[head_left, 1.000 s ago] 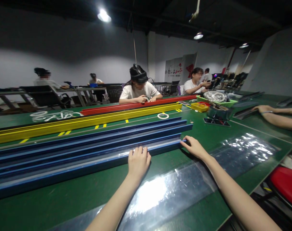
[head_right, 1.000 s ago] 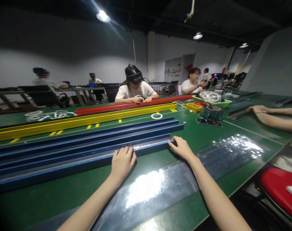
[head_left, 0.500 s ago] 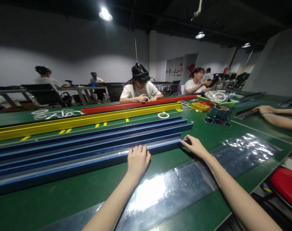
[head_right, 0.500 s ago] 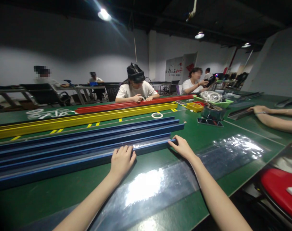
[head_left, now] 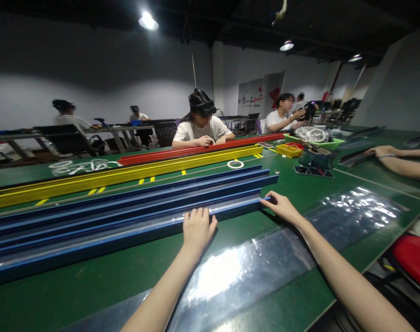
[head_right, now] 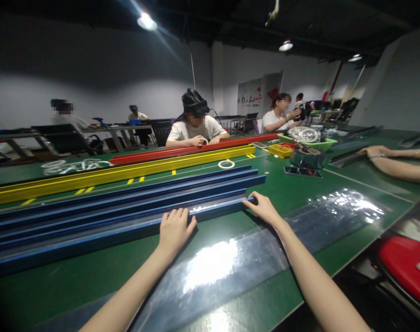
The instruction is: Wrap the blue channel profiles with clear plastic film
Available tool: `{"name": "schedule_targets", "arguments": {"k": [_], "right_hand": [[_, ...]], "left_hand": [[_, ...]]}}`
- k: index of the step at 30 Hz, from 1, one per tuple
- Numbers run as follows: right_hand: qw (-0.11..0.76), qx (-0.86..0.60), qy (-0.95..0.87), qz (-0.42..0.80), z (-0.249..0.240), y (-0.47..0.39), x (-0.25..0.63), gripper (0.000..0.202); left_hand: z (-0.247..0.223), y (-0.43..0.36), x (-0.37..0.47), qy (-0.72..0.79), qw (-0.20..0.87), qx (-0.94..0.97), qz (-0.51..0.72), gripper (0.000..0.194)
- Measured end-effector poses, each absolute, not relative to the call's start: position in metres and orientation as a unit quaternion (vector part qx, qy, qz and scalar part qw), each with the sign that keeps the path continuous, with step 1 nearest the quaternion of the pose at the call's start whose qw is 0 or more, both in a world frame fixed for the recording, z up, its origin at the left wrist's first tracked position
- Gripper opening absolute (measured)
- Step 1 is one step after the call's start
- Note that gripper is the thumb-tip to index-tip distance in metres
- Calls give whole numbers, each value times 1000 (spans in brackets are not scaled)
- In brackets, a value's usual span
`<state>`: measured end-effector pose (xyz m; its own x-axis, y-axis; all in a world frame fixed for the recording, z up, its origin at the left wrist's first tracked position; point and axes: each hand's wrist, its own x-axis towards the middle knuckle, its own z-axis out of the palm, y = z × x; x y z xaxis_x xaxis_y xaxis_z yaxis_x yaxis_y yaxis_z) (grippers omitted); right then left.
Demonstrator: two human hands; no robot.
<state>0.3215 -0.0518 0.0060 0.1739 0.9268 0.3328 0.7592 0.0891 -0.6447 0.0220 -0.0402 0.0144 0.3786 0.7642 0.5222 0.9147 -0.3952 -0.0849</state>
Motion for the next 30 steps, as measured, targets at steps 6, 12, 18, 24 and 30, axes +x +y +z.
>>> {"name": "schedule_targets", "arguments": {"k": [6, 12, 18, 24, 30], "right_hand": [[379, -667, -627, 133, 2, -49, 327, 37], [379, -658, -635, 146, -1, -48, 329, 33], [391, -651, -632, 150, -2, -47, 329, 29], [385, -649, -639, 147, -5, -42, 330, 28], [331, -640, -689, 81, -6, -40, 330, 27]], "left_hand": [[15, -40, 22, -522, 174, -809, -207, 28], [16, -41, 23, -531, 156, -808, -201, 28], [17, -41, 22, -532, 152, -808, -202, 27], [19, -41, 22, -536, 143, -810, -188, 28], [17, -41, 22, -529, 151, -815, -180, 29]]}}
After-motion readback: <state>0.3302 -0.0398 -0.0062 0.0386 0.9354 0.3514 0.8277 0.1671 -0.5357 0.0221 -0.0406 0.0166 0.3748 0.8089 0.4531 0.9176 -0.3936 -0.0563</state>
